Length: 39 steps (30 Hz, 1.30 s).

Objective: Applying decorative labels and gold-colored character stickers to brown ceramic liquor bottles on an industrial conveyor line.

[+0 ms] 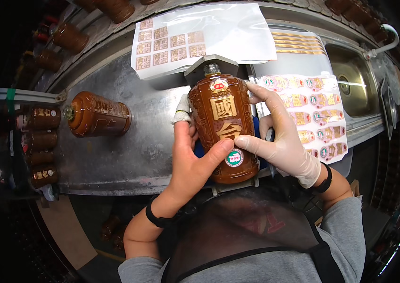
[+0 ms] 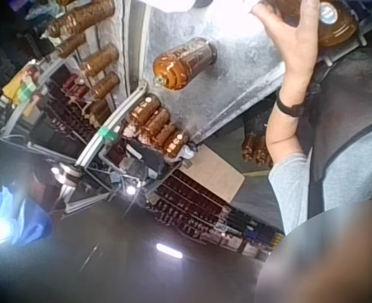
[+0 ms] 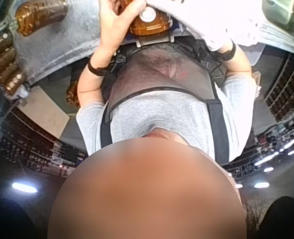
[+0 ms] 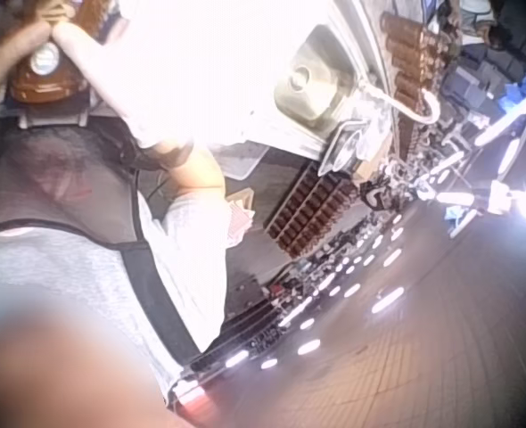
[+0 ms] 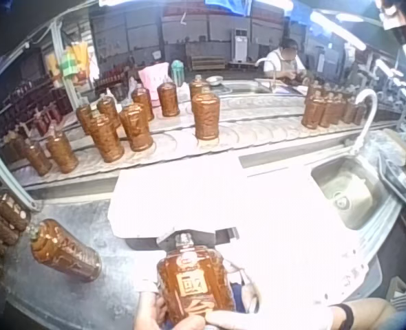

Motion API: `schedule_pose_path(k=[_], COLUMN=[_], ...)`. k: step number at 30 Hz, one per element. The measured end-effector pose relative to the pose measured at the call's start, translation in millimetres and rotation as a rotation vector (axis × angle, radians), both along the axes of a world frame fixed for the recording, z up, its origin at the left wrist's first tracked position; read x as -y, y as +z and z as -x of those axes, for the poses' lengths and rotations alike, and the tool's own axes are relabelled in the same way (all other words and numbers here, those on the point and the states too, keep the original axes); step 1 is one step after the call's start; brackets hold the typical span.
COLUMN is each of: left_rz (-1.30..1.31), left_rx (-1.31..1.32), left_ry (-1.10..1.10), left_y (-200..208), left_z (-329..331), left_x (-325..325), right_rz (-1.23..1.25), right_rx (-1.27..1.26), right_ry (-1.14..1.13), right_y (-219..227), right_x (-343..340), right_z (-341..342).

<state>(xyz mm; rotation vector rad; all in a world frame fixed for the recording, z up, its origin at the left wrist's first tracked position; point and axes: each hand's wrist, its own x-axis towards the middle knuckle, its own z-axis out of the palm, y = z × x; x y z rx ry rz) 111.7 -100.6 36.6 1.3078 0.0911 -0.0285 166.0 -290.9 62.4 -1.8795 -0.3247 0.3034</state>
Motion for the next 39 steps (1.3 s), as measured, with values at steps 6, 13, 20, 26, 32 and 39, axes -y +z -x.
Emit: schedule_pose_path(k=[6, 13, 20, 26, 32, 39], left_rz=[-0.012, 0.096, 0.096, 0.057, -0.004, -0.019], left_rx=[-0.003, -0.042, -0.046, -0.030, -0.037, -0.033], left_ry=[-0.028, -0.008, -0.001, -0.003, 0.010, -0.022], left_y=[-1, -3, -5, -6, -4, -7], left_z=[-2, -3, -2, -1, -1, -1], left_x=[-3, -2, -3, -2, 2, -2], right_rz=[-0.017, -0.052, -0.047, -0.051, -0.045, -0.031], right_rx=[-0.062, -0.076, -0.078, -0.077, -0.056, -0.061], right_ry=[-0.016, -0.073, -0.074, -0.052, -0.069, -0.059], right_y=[1, -5, -4, -5, -8, -6], right_x=[1, -5, -6, -4, -6, -4], right_z=[-4, -7, -6, -4, -6, -4])
